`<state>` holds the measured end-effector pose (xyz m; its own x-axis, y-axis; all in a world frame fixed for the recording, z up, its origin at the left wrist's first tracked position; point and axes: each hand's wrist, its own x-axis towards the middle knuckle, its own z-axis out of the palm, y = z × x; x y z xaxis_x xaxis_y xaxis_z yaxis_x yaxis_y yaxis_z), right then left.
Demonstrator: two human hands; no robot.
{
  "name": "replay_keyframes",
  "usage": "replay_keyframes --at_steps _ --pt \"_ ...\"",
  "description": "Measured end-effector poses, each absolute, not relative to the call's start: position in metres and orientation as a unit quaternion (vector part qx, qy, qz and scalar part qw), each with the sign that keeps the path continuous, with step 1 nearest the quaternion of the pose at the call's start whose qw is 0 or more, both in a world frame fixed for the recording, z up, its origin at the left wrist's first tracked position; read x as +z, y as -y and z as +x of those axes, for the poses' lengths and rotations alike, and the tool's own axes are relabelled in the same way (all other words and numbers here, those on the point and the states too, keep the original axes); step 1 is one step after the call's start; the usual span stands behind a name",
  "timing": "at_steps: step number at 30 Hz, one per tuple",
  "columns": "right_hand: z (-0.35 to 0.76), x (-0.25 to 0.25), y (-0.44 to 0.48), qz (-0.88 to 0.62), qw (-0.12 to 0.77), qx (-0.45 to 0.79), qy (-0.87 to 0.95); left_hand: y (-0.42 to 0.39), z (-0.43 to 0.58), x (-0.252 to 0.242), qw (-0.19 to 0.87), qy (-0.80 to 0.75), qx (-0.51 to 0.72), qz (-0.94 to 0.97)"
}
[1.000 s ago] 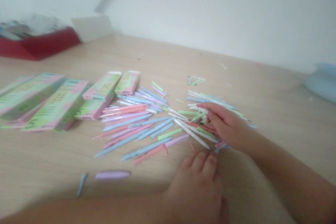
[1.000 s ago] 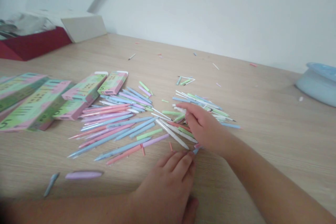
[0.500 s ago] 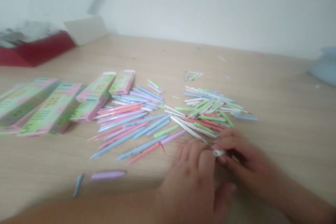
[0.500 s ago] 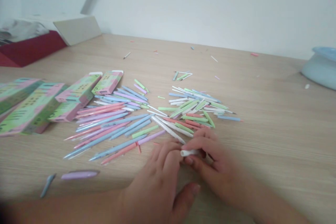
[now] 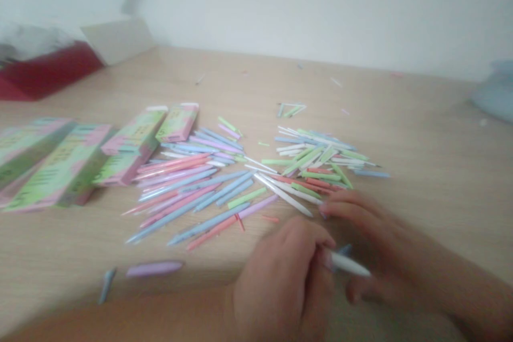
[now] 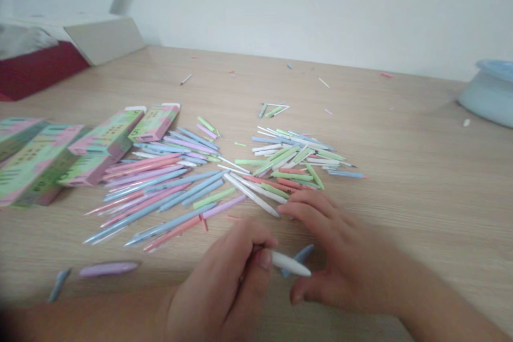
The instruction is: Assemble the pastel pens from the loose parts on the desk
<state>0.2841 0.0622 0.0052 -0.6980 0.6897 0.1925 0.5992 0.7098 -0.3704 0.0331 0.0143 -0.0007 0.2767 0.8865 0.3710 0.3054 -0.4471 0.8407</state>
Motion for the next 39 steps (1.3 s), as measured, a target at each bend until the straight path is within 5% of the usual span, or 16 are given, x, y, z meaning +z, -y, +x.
replay_keyframes --at_steps 6,14,32,39 --pt "0.274 -0.010 -0.073 -0.348 0.090 0.096 0.928 -0.016 0.031 -0.006 0.329 -0.304 0.413 0.793" --pt "0.257 -0.021 -0.098 -0.397 0.161 0.071 0.901 -0.021 0.036 -0.015 0.301 -0.241 0.223 0.895" --pt "0.226 -0.012 -0.137 -0.438 0.194 -0.034 0.877 -0.030 0.037 -0.007 0.295 -0.240 0.118 0.917" --pt "0.235 0.016 -0.106 -0.483 0.245 0.008 0.840 -0.029 0.036 0.002 0.389 -0.334 0.124 0.849"
